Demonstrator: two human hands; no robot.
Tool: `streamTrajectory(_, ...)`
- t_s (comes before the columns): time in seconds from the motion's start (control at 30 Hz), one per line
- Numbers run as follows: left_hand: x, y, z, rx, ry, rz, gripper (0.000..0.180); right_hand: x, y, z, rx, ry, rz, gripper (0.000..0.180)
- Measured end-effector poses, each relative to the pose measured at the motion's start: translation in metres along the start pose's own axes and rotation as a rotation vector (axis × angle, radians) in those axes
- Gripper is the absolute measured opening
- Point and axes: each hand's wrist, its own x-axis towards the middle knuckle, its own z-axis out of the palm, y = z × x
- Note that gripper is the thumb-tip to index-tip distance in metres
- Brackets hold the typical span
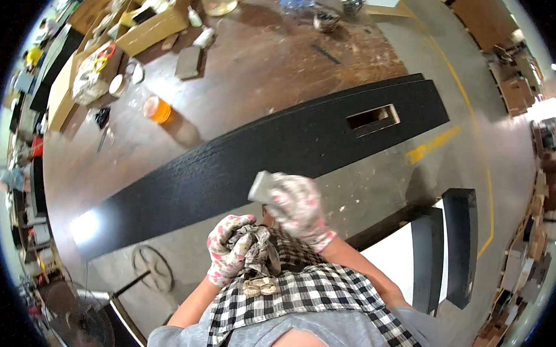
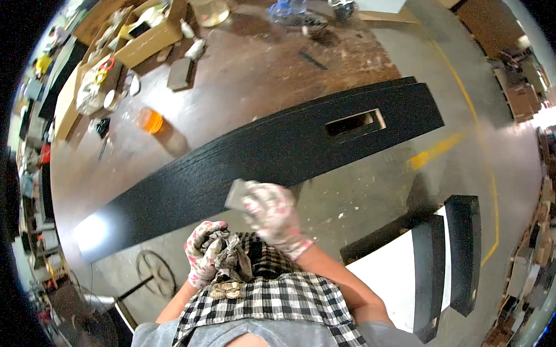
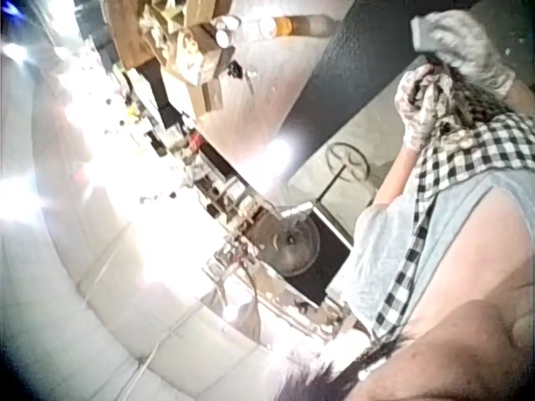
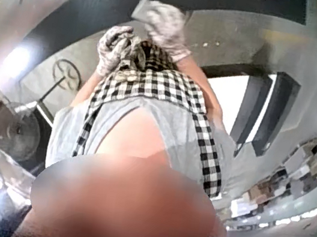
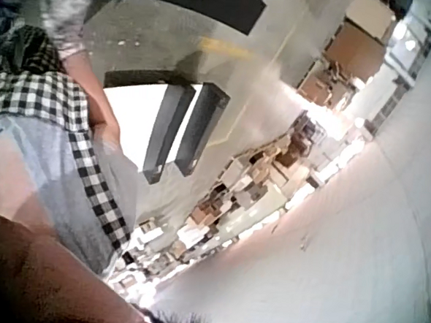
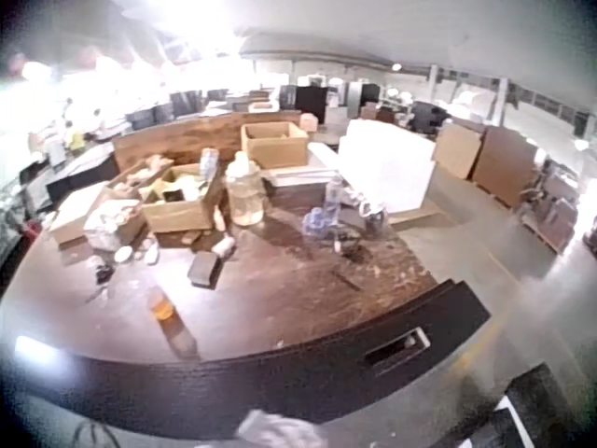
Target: Cleaning and polishing black wooden furniture panels using a liquid solution and a cloth/rag.
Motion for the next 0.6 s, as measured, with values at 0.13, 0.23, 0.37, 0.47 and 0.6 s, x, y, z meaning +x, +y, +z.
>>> streamTrajectory(0.13,-0.029,-0.001,-0.019,0.120,0.009,0.016,0.031,0.020,0.002,-0.013,0.254,0.085,0.090,0.050)
streamTrajectory(0.23,-0.047,-0.003,-0.025,0.064,0.104,-0.029,0.026,0.008,0.047,-0.049,-0.117,0.085,0.156,0.051)
streamTrajectory(0.37,-0.060,-0.012,-0.037,0.127,0.012,-0.029,0.029,-0.004,0.037,-0.037,-0.075,-0.004,0.061,0.047)
streamTrajectory(0.47,-0.067,-0.023,-0.058,0.127,0.015,0.037,0.032,0.005,-0.003,-0.007,0.009,-0.024,-0.001,0.049)
streamTrajectory(0.6,-0.086,-0.041,-0.109,0.095,0.060,0.024,0.031,0.023,-0.069,0.048,0.091,-0.084,-0.083,0.044)
